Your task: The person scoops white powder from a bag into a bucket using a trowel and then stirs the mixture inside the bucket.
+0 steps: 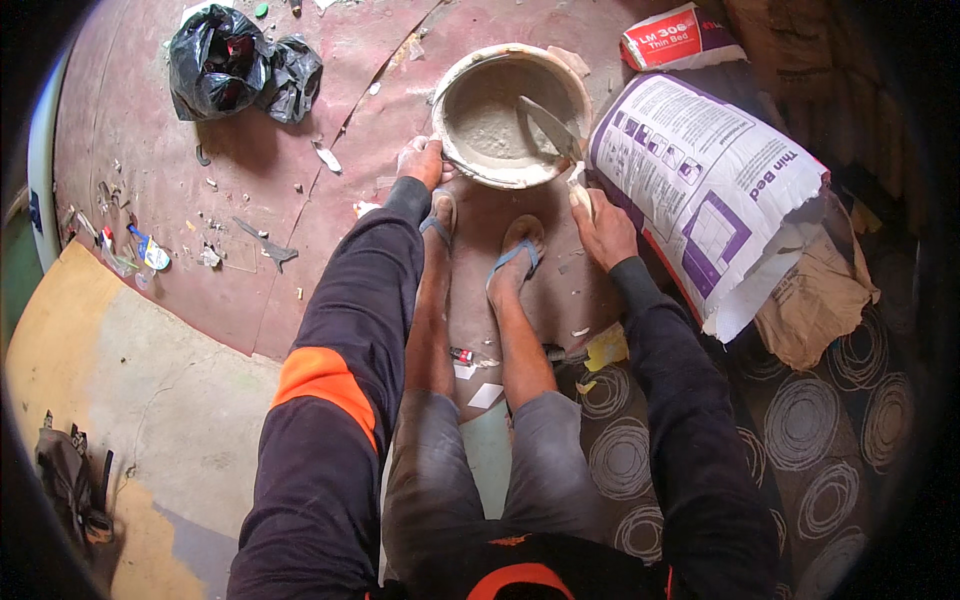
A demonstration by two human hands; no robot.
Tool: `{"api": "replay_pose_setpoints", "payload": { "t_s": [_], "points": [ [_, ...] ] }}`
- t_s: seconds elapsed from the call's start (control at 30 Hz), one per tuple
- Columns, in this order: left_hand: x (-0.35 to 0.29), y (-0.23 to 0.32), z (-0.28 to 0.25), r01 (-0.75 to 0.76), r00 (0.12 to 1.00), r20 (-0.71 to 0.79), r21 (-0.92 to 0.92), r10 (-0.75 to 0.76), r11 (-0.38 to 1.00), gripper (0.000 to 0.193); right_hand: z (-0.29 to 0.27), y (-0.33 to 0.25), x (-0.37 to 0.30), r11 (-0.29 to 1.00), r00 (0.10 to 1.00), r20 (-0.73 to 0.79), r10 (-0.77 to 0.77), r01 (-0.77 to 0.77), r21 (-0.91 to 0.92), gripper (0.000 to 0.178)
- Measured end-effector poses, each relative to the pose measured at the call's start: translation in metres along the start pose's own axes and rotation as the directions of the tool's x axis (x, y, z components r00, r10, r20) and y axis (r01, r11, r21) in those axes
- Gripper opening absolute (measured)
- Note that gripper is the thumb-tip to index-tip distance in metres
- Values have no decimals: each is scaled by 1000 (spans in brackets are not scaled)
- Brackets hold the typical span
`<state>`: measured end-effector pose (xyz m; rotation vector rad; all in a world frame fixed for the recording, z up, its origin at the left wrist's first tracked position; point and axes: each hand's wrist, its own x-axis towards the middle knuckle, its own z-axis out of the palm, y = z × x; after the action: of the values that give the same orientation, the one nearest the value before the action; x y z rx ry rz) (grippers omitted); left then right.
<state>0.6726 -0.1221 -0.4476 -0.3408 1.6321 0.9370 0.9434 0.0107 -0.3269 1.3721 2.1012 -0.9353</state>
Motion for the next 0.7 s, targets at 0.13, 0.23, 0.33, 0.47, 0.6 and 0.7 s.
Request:
{"api": "replay_pose_setpoints", "payload": {
  "t_s": [0.13,0.23,0.33,0.47,0.6,0.7],
  "points": [
    [2,-3,4,-26,1000,-18,-27,25,999,22,33,28,0,983,971,-156,-181,172,-70,36],
    [10,1,-2,-110,993,56,222,100,969,24,64,50,13,968,938,-251,-241,212,-137,36],
    [16,4,-10,-107,992,80,122,98,987,25,94,68,29,988,971,-203,-126,105,-116,38],
    [17,1,-9,-92,992,96,63,85,994,25,125,80,39,992,985,-150,-91,77,-95,42],
    [16,-2,-6,-77,995,51,-69,80,995,18,136,92,39,995,981,-167,-102,100,-20,45],
    [11,-1,-9,-71,995,64,-19,72,997,19,136,106,39,1000,995,-101,-20,22,19,45]
  ]
}}
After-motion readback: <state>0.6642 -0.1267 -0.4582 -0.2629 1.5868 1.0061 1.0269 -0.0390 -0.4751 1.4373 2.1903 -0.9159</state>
